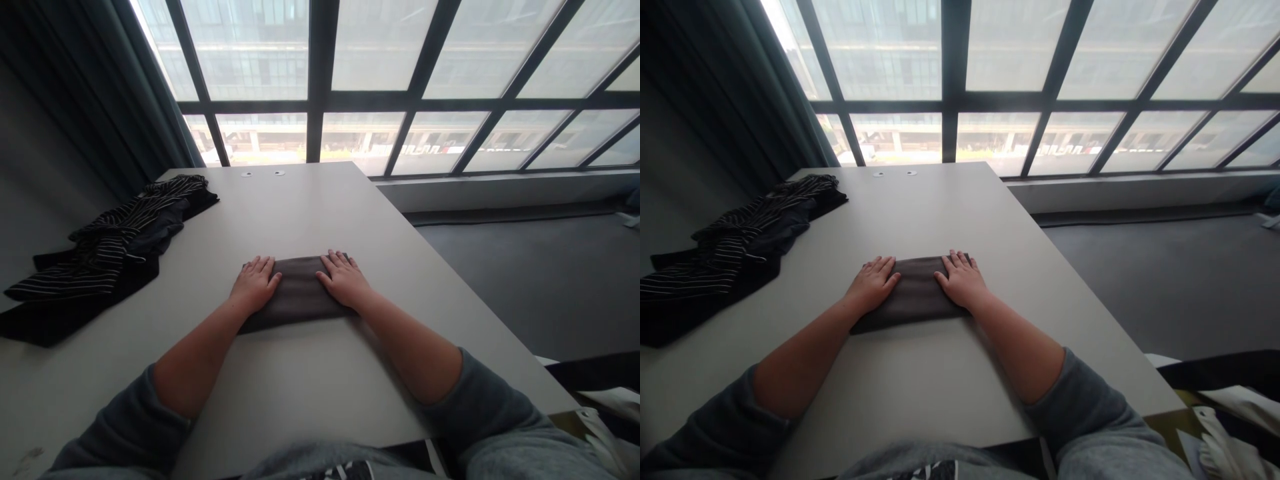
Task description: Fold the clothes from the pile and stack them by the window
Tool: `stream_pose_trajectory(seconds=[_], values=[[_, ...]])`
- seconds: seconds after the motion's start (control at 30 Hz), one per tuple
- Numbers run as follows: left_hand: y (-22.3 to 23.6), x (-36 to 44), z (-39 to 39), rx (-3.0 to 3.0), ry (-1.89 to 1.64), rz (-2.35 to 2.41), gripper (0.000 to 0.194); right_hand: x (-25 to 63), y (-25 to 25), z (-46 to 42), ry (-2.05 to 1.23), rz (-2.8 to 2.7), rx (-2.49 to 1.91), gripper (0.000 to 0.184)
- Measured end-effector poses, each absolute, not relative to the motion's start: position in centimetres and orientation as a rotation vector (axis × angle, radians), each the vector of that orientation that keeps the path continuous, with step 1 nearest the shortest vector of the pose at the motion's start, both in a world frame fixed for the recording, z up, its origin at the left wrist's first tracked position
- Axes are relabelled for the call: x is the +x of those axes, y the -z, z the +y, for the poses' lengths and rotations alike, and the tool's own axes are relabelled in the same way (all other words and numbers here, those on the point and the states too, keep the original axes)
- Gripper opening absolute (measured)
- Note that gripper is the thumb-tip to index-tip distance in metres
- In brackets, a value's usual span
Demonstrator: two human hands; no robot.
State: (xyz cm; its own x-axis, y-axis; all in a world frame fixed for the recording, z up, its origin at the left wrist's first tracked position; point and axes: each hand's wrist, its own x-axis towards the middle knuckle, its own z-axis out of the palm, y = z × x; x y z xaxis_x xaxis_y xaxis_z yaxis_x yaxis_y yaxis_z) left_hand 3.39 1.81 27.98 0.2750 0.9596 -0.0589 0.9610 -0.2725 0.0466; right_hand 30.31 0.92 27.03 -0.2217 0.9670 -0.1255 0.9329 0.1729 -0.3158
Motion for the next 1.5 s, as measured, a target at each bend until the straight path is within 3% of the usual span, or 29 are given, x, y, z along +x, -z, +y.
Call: stream_pose_trajectory(seconds=[0.23,0.4,0.47,0.93,1.07,1.2,1.33,1.5], values=[[-28.9,4.4,0.6,2.448,0.072,2.027,0.071,30.7,-25.9,1.6,-0.414,-2.266,-1.976,0.068],[-29.3,7.0,-2.0,2.861,-0.032,1.108,0.063,30.6,-25.8,1.5,-0.388,-2.278,-1.961,0.065],[-28.7,7.1,-2.3,2.825,0.043,1.001,0.062,30.7,-25.8,1.5,-0.395,-2.280,-1.956,0.065],[-27.3,2.8,0.2,2.508,0.060,1.807,0.068,30.7,-26.4,1.1,-0.361,-2.259,-1.918,0.062],[-27.6,3.1,0.2,2.501,0.075,1.897,0.071,29.9,-27.9,0.2,-0.211,-2.345,-1.570,0.050],[-28.0,3.4,0.2,2.509,0.069,1.907,0.071,28.2,-28.9,-0.5,-0.339,-2.412,-1.209,0.037],[-28.1,3.5,0.1,2.485,0.087,1.909,0.073,27.5,-28.7,-0.5,-0.438,-2.424,-1.173,0.019],[-28.0,3.5,0.1,2.503,0.085,1.912,0.071,27.8,-28.0,0.0,-0.542,-2.414,-1.242,0.011]])
